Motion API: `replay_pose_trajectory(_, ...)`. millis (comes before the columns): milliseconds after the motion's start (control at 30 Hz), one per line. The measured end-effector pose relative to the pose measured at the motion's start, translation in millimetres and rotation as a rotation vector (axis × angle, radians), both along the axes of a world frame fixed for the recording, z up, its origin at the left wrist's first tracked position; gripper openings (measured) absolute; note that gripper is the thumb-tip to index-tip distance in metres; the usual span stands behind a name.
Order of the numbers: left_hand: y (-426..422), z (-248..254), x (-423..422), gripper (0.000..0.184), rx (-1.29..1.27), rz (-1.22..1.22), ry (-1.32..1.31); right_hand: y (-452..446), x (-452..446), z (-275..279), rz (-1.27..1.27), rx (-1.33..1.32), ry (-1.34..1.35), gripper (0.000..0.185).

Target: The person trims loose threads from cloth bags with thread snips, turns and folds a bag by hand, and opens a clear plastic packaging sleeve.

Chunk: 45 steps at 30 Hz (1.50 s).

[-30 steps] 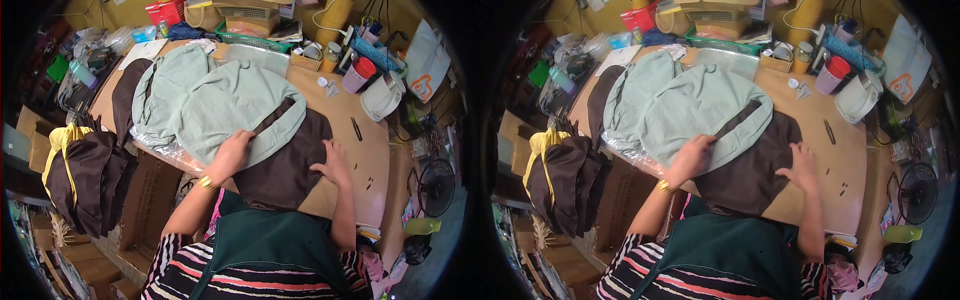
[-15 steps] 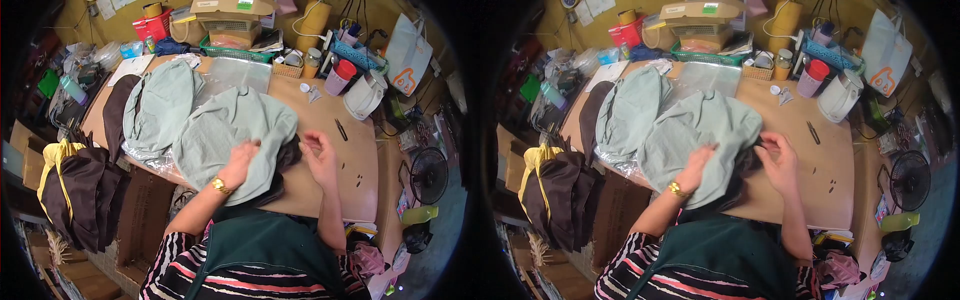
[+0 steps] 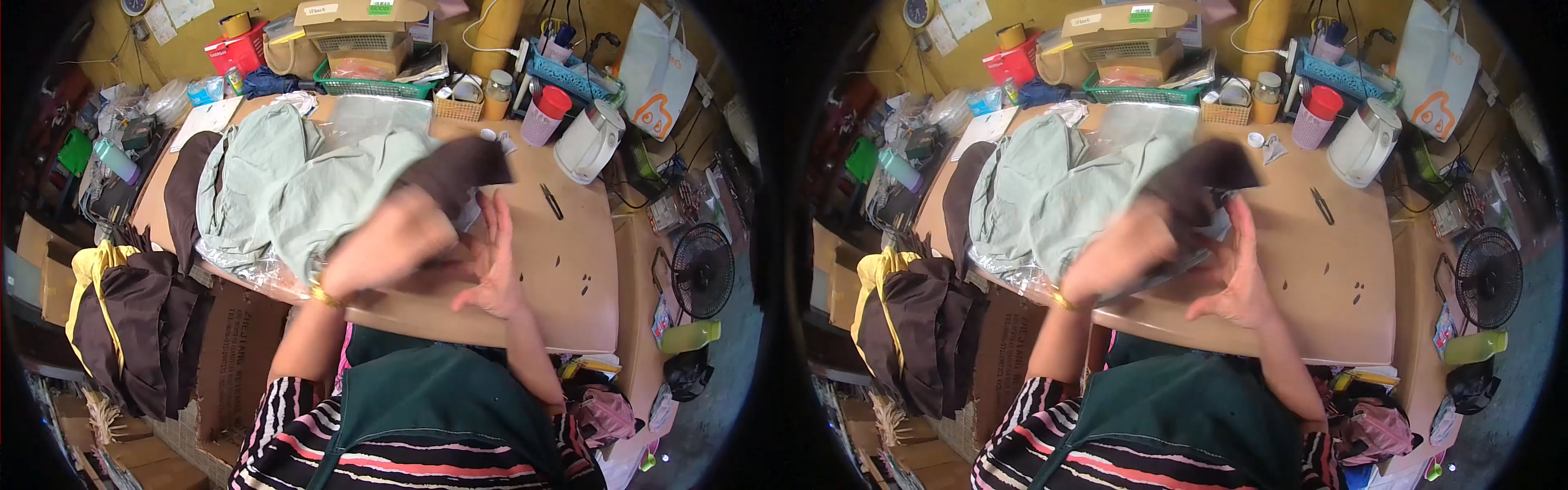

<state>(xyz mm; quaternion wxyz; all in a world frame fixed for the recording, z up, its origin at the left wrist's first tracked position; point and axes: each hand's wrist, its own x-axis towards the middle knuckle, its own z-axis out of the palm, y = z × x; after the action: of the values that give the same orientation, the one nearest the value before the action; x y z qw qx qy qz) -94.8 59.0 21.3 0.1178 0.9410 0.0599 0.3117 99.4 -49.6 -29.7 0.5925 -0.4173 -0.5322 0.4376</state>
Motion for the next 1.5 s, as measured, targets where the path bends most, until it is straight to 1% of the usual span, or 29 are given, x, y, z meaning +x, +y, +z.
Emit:
replay_pose_trajectory(33, -32.1, -1.1, 17.4, 0.039, -0.561, -0.097, -0.044, -1.0, 4.1, -14.5, -0.136, 0.108, -0.049, 0.068)
replay_pose_trajectory(67, -36.3, -1.4, 15.5, 0.038, -0.785, -0.215, 0.217, -2.0, 8.2, -28.9, -0.28, 0.203, -0.105, 0.062)
replay_pose_trajectory(100, -34.3, -4.3, 10.8, 0.035, -1.11, -0.025, 0.265, -10.0, 18.9, -44.5, -0.269, -0.172, -0.063, 0.047)
replay_pose_trajectory(133, -29.4, -10.8, 8.4, 0.033, -1.423, 0.174, 0.308, -18.1, 20.0, -57.8, -0.225, -0.178, 0.272, 0.044)
replay_pose_trajectory(167, -27.6, -32.7, 10.5, 0.034, -1.01, 0.42, 0.183, -26.1, 19.9, -68.0, -0.175, -0.185, 0.607, 0.042)
replay_pose_trajectory(200, -27.0, -61.8, 12.4, 0.037, -0.584, 0.633, 0.065, -32.1, 20.1, -76.8, -0.18, -0.188, 0.612, 0.042)
replay_pose_trajectory(233, -26.4, -82.7, 15.2, 0.045, -0.373, 0.711, 0.033, -38.1, 22.2, -84.3, -0.165, -0.296, 0.773, 0.042)
replay_pose_trajectory(300, -31.7, -89.5, 23.1, 0.046, -0.397, 0.743, 0.134, -47.6, 27.7, -100.5, -0.103, -0.44, 0.98, 0.044)
replay_pose_trajectory(467, -36.0, -93.2, 34.8, 0.048, -0.287, 0.688, 0.34, -55.4, 27.0, -101.3, -0.072, -0.438, 0.93, 0.047)
replay_pose_trajectory(533, -41.2, -92.8, 40.0, 0.045, -0.168, 0.652, 0.566, -57.5, 23.5, -93.5, -0.042, -0.477, 0.967, 0.048)
replay_pose_trajectory(567, -43.1, -101.9, 42.8, 0.034, -0.062, 0.662, 0.56, -57.6, 19.0, -88.8, -0.054, -0.432, 0.927, 0.044)
replay_pose_trajectory(667, -30.8, -113.2, 36.8, 0.024, 0.005, 0.578, 0.613, -59.7, 9.7, -77.8, -0.067, -0.309, 0.8, 0.035)
replay_pose_trajectory(733, -13.6, -109.5, 29.4, 0.016, -0.016, 0.539, 0.536, -63.6, 15.6, -93.2, -0.041, -0.195, 0.446, 0.029)
replay_pose_trajectory(767, -8.0, -86.4, 27.2, 0.016, -0.075, 0.552, 0.439, -65.6, 15.3, -71.2, -0.145, -0.209, -0.158, 0.032)
replay_pose_trajectory(800, -7.2, -61.6, 26.9, 0.015, -0.131, 0.561, 0.341, -56.7, 12.9, -59.9, -0.148, -0.2, -0.158, 0.032)
replay_pose_trajectory(867, -20.9, -8.3, 32.3, 0.017, -0.005, 0.442, 0.063, -25.9, 7.5, -41.5, -0.229, 0.484, -0.612, 0.032)
replay_pose_trajectory(933, -45.2, 30.0, 44.2, 0.019, 0.209, 0.394, -0.042, 10.8, 17.4, -35.6, -0.216, 0.541, -0.903, 0.041)
replay_pose_trajectory(1000, -59.3, 50.7, 48.1, 0.017, 0.285, 0.365, -0.046, 48.9, 33.9, -22.5, -0.129, 0.315, -1.139, 0.041)
replay_pose_trajectory(1067, -77.8, 54.6, 53.0, 0.017, 0.41, 0.172, -0.088, 71.6, 46.4, 0.2, -0.046, 0.106, -1.238, 0.041)
replay_pose_trajectory(1100, -85.7, 52.8, 54.5, 0.023, 0.479, 0.156, 0.051, 77.6, 50.6, 10.8, -0.005, 0.02, -1.267, 0.041)
replay_pose_trajectory(1133, -86.0, 52.0, 52.8, 0.023, 0.482, 0.154, 0.049, 83.8, 54.8, 20.4, 0.025, -0.036, -1.283, 0.041)
replay_pose_trajectory(1200, -83.3, 44.5, 48.8, 0.016, 0.392, 0.243, -0.05, 89.8, 60.6, 36.6, 0.085, -0.13, -1.317, 0.041)
replay_pose_trajectory(1233, -76.1, 32.5, 52.0, 0.019, 0.386, 0.268, -0.299, 91.3, 62.6, 43.8, 0.105, -0.159, -1.324, 0.041)
replay_pose_trajectory(1267, -77.9, 23.2, 53.8, 0.019, 0.392, 0.261, -0.301, 91.0, 63.9, 50.3, 0.129, -0.179, -1.331, 0.041)
replay_pose_trajectory(1333, -90.0, 4.8, 55.7, 0.025, 0.246, -0.061, -0.202, 93.1, 68.1, 59.8, 0.156, -0.229, -1.349, 0.041)
replay_pose_trajectory(1367, -86.9, -1.1, 59.8, 0.033, 0.071, -0.003, 0.1, 94.3, 69.9, 63.0, 0.168, -0.258, -1.358, 0.041)
replay_pose_trajectory(1400, -72.0, -17.7, 63.5, 0.033, 0.067, -0.007, 0.098, 96.4, 71.3, 65.7, 0.177, -0.286, -1.37, 0.041)
replay_pose_trajectory(1467, -24.3, -44.0, 71.8, 0.035, 0.245, 0.512, 0.079, 97.3, 74.2, 70.8, 0.194, -0.325, -1.37, 0.041)
replay_pose_trajectory(1500, -6.6, -34.0, 65.1, 0.032, 0.232, 0.556, -0.004, 96.0, 74.7, 73.4, 0.206, -0.337, -1.369, 0.041)
